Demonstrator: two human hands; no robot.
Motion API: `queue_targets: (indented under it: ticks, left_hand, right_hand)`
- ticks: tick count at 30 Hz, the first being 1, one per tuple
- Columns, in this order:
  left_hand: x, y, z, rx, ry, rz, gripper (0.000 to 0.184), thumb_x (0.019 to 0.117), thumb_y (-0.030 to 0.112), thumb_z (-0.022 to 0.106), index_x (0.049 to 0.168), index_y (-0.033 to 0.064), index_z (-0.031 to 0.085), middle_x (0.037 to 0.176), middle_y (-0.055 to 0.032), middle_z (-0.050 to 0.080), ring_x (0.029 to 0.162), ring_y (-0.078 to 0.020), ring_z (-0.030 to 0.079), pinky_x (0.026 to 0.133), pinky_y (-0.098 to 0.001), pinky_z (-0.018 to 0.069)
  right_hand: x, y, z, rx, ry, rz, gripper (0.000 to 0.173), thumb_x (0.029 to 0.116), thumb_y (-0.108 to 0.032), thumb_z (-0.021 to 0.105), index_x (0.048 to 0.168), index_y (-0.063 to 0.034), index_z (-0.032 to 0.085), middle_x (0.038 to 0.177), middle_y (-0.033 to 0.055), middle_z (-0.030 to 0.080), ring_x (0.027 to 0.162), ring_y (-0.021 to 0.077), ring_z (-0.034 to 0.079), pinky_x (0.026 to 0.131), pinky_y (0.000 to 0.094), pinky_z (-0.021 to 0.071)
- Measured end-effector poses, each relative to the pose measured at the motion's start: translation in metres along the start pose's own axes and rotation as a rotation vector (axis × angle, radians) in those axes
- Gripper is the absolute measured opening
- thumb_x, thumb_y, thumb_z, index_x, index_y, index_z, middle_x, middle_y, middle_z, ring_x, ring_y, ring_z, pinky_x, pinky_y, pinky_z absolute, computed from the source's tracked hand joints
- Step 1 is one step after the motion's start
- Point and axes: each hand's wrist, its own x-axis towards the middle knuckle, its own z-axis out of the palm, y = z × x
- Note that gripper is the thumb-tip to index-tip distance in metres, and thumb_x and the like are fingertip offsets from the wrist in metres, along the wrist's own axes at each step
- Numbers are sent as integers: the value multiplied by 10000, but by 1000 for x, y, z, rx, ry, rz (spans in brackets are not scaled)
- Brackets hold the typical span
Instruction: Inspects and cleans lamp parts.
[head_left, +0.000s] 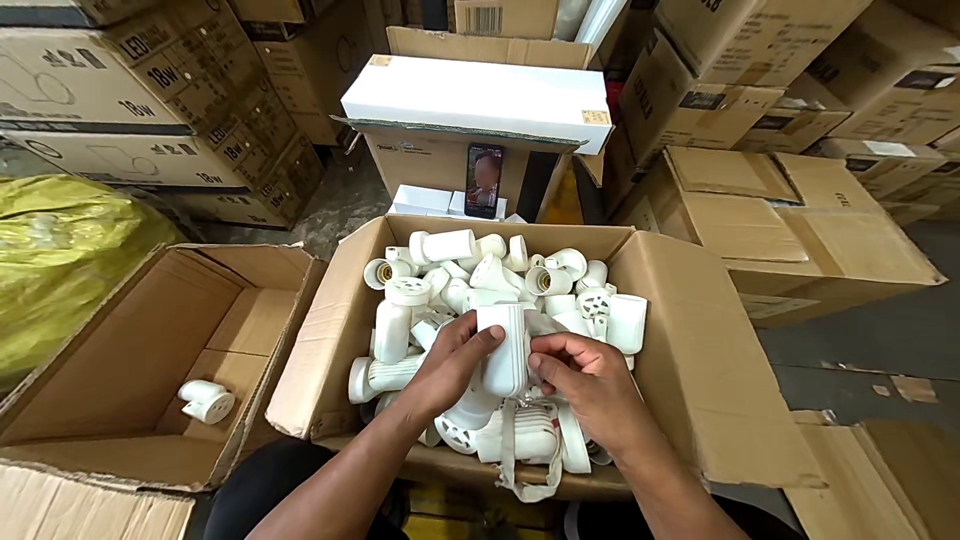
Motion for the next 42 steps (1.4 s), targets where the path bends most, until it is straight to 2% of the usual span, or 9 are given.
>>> queue_targets:
  ticks: [8,11,16,22,28,30,33,36,42]
  left_hand:
    - [0,-6,-1,174,20,30,401,1003,412,577,1164,49,636,1007,-38,716,923,-125,703,831,-322,595]
    - [0,-5,-2,193,49,33,403,999,417,584,1167,55,639,1018,-37,720,935,-127,705,837,-328,597]
    - [0,-5,-1,257,67,19,447,977,478,596,1174,79,640,1013,-17,719,930,-112,702,829,-328,596]
    - [0,-1,-1,194,52,32,408,1001,421,570,1165,54,636,1017,-36,716,944,-124,700,853,-318,588]
    - [-1,1,1,108,12,19,371,1026,356,544,1181,30,632,1037,-57,720,955,-140,705,873,-326,591]
    - [-1,0,1,110,0,-3,370,1026,363,544,1178,37,633,1031,-54,721,945,-138,706,868,-328,591]
    - [-1,0,1,112,-2,-9,373,1023,367,552,1177,37,632,1025,-58,722,935,-138,709,860,-330,595]
    - [-1,1,2,114,-3,-11,379,1021,373,553,1178,38,631,1022,-56,722,934,-137,708,856,-326,595]
    - [-1,-1,2,111,-24,-22,368,1023,367,551,1180,44,629,1028,-56,719,935,-139,707,854,-328,594]
  right_hand:
    - [3,1,2,0,-1,141,161,825,-157,832,833,-48,713,686,39,658,537,109,591,500,237,513]
    - [4,1,2,-17,-32,191,180,869,-211,808,862,-51,725,700,34,661,552,107,595,509,236,512]
    - [2,4,5,22,-5,120,131,868,-148,782,842,-45,705,692,32,641,574,107,583,536,238,503]
    - [4,2,2,60,69,114,100,972,-115,629,923,-52,568,715,24,575,542,92,537,497,226,478]
    - [6,0,0,202,178,113,116,862,-36,759,893,-13,651,728,57,644,562,88,574,492,203,483]
    - [6,2,-1,280,166,127,59,891,-38,730,900,-1,685,764,68,665,595,93,590,521,211,504]
    - [7,3,-3,343,122,162,167,982,-61,598,1007,27,738,876,95,699,671,116,621,609,245,545]
    - [7,2,-2,336,162,176,115,916,1,681,1014,38,730,867,112,703,646,118,612,566,234,529]
    - [5,-4,6,277,233,114,362,806,91,739,1126,52,572,869,143,708,675,185,692,574,287,598]
